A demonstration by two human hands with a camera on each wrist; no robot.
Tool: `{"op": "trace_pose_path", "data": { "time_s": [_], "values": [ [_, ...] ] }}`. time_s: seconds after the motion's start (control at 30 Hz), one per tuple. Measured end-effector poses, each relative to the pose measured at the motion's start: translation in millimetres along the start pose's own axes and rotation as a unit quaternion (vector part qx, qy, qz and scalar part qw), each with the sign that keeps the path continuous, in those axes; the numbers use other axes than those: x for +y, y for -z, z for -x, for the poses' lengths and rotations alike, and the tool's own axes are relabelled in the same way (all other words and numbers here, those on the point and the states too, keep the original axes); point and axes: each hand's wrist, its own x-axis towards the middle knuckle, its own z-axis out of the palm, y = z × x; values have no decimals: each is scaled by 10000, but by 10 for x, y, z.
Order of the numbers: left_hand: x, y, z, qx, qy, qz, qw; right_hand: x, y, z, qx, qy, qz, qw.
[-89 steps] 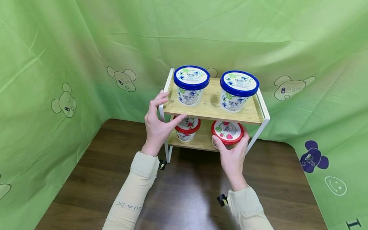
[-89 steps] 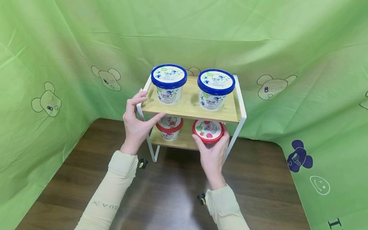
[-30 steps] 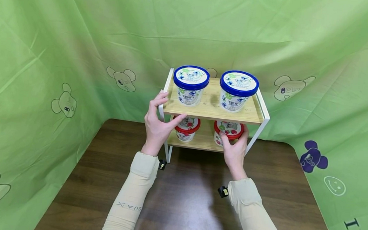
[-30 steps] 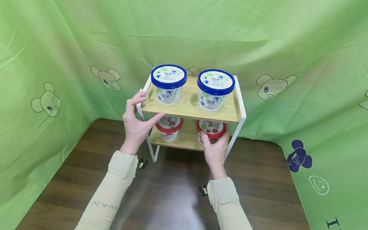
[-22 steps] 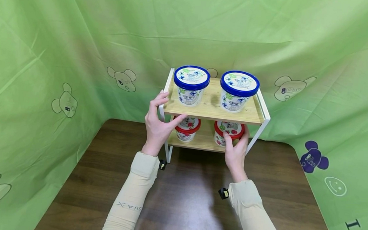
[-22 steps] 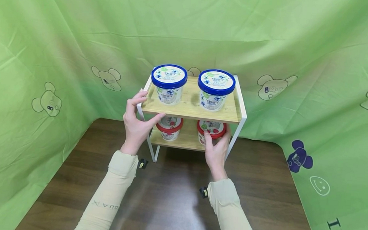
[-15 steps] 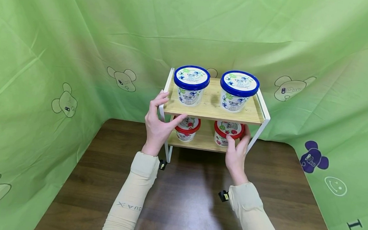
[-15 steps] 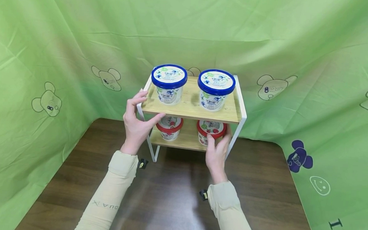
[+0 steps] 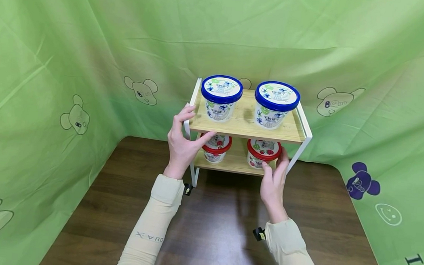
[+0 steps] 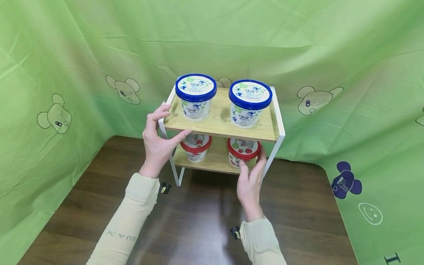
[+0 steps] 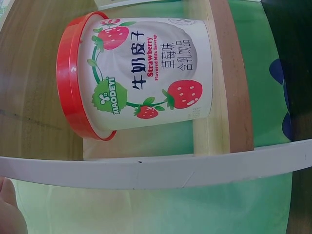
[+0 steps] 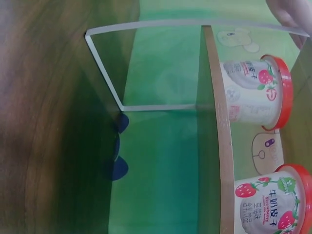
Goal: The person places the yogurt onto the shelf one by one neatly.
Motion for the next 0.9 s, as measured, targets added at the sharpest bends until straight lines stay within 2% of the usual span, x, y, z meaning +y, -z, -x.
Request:
{"op": "trace_pose_path", "data": {
  "time_s": [0.13,0.17,0.3,0.43,0.6,0.7,0.9],
  "values": [
    [-4,-9,-3,23,-4,32,10000,188,8,33,99,63,92,9999],
    [-2,-11,-5,30,-4,49,10000,169,8,55,107,98,90,9999],
    [29,-16,-14,56,-1,39,10000,-31,28,150,57,232,90,9997],
    [161,-11,-45,80,-20,24,10000,-288,57,256,40,360,237,9991],
    [329,17,-82,66,44,33,10000,-392,79,324,332,635,292,9970],
    [272,12,-62,39,126,3,9999,-383,98,321,653,878,81,9940],
    [54,-3,-2,3,144,10,9999,-318,165,280,1223,1214,-623,9831]
  ]
}}
